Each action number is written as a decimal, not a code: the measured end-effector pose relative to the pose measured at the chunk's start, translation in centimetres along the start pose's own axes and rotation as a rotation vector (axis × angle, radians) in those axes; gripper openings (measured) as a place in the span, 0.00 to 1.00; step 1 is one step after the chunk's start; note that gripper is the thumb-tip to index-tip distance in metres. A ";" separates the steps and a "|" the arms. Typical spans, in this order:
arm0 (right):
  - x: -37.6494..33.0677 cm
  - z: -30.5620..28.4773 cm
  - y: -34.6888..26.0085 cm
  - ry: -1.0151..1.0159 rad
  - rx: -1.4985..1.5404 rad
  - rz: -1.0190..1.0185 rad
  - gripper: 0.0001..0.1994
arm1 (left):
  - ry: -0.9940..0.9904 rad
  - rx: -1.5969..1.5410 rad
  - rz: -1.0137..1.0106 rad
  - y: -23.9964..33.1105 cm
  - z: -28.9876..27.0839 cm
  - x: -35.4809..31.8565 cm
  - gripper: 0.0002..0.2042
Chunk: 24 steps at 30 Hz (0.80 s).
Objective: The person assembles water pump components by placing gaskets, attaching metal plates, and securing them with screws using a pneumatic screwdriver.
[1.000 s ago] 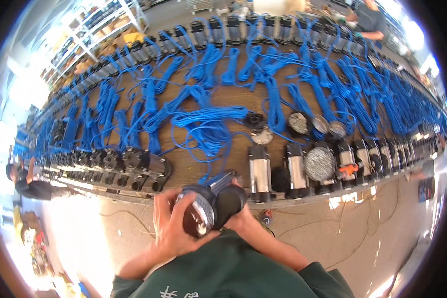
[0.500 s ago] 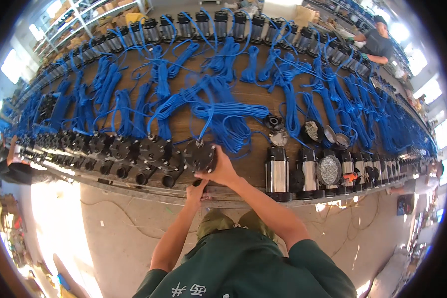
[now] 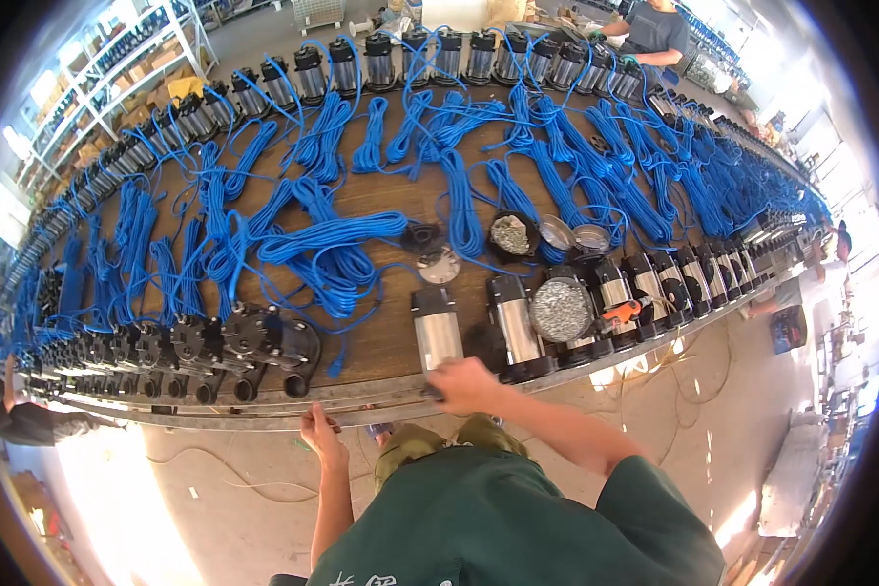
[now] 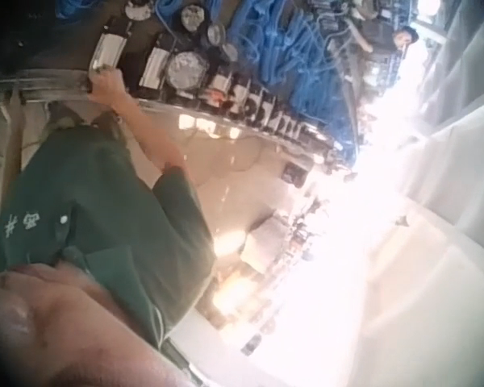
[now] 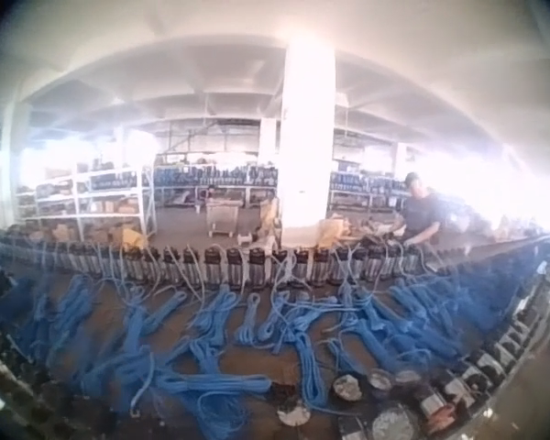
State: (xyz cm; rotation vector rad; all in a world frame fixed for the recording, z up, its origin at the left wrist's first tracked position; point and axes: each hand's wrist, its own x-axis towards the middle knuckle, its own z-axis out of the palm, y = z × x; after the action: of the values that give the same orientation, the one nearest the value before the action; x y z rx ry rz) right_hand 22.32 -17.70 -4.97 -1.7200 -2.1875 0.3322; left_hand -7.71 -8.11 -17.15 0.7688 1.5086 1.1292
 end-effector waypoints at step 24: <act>-10.8 -6.2 2.1 0.869 1.533 1.300 0.08 | -0.590 0.039 -0.145 -3.2 12.1 -9.5 0.09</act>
State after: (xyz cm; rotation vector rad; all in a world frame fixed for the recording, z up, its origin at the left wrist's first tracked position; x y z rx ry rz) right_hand 28.95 -27.88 -1.36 -1.3993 0.2237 0.9219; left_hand 6.54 -14.66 -16.76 0.9066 1.0670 0.6812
